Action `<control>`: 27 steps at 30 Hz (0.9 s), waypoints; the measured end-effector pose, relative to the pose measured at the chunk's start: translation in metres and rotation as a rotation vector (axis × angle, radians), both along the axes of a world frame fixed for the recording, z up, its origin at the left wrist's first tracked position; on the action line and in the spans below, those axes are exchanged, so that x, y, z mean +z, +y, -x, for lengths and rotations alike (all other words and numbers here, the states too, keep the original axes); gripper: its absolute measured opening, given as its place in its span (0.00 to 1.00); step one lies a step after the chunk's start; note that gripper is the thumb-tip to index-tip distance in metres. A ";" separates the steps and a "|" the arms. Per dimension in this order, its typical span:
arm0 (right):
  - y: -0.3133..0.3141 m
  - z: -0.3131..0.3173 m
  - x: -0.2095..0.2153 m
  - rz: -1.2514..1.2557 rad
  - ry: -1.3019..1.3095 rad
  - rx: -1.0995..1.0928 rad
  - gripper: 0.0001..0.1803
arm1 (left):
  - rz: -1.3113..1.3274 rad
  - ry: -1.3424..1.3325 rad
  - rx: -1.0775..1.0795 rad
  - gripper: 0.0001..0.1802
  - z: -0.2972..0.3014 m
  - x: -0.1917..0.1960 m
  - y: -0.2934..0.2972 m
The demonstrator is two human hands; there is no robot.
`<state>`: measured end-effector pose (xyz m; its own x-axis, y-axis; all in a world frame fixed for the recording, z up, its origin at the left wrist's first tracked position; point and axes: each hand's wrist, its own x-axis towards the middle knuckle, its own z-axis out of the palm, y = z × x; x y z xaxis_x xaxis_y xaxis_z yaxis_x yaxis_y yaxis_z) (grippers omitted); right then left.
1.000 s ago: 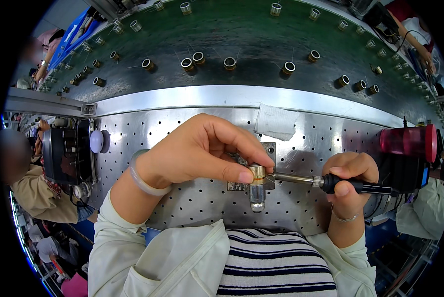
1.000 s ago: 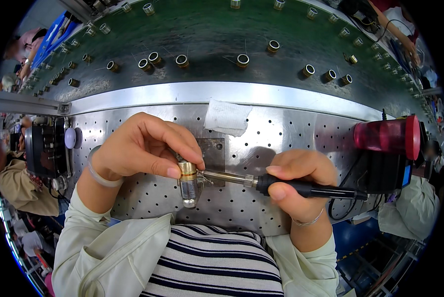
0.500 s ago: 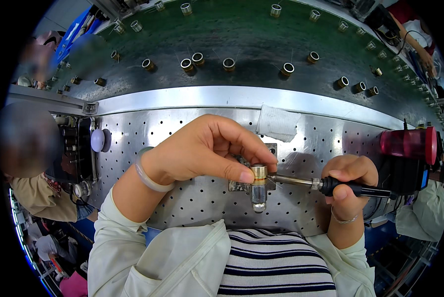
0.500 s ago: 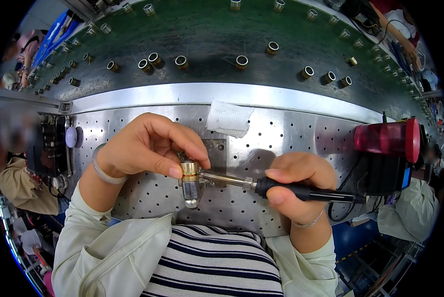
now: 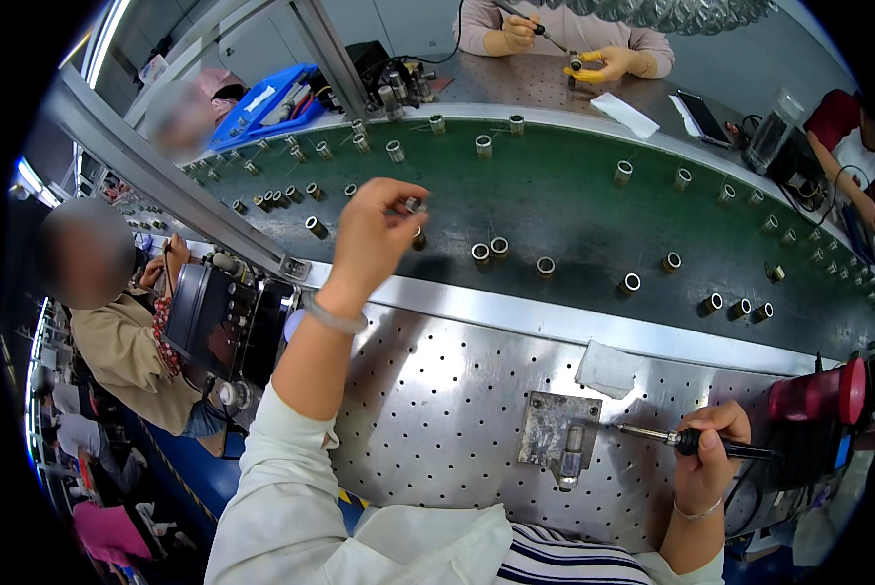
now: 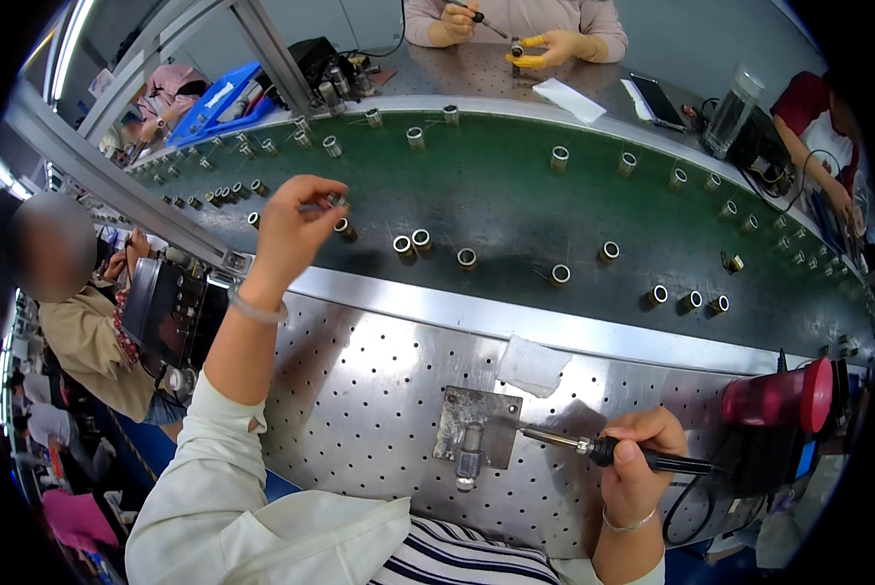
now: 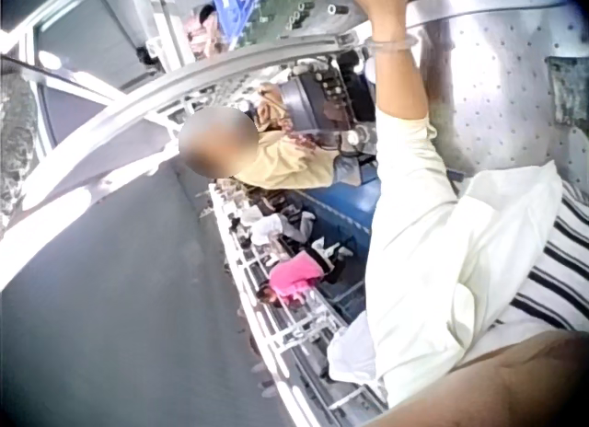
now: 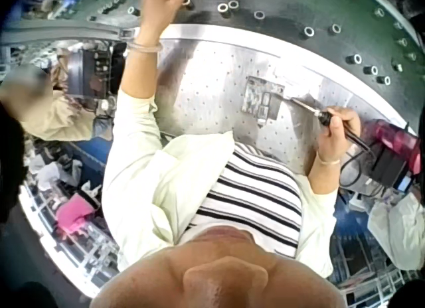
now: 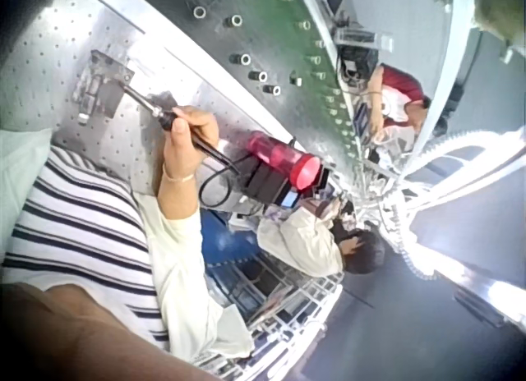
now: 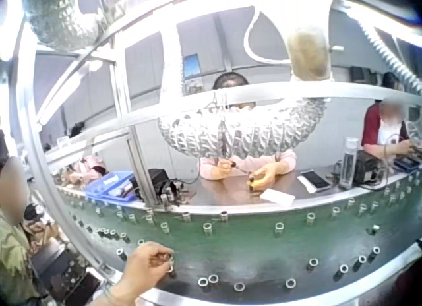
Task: The person uses a soldering iron to apply heat to small cylindrical metal components held in the left hand. The person repeatedly picks up components from a green workbench, applies the soldering iron to the top edge, and places the components back down.
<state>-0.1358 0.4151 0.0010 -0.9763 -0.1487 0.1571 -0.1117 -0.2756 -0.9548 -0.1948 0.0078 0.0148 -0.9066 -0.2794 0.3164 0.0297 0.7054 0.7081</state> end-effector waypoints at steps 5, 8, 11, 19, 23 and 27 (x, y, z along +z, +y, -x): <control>-0.005 0.001 0.001 0.038 -0.126 -0.010 0.16 | 0.359 0.072 0.143 0.11 0.034 -0.035 -0.078; -0.003 0.003 -0.002 0.042 -0.142 -0.021 0.16 | 0.399 -0.014 0.145 0.13 0.042 -0.041 -0.072; -0.006 0.002 0.000 0.046 -0.165 -0.037 0.16 | 0.427 -0.025 0.127 0.15 0.039 -0.039 -0.074; -0.006 -0.003 -0.003 0.060 -0.170 -0.004 0.14 | 0.069 0.041 0.067 0.16 -0.016 -0.028 -0.036; -0.012 -0.004 0.002 0.082 -0.227 0.020 0.14 | 0.431 0.157 0.014 0.13 -0.020 -0.027 -0.018; -0.010 -0.003 0.000 0.101 -0.221 0.004 0.14 | 0.411 -0.004 0.035 0.11 -0.032 -0.025 -0.029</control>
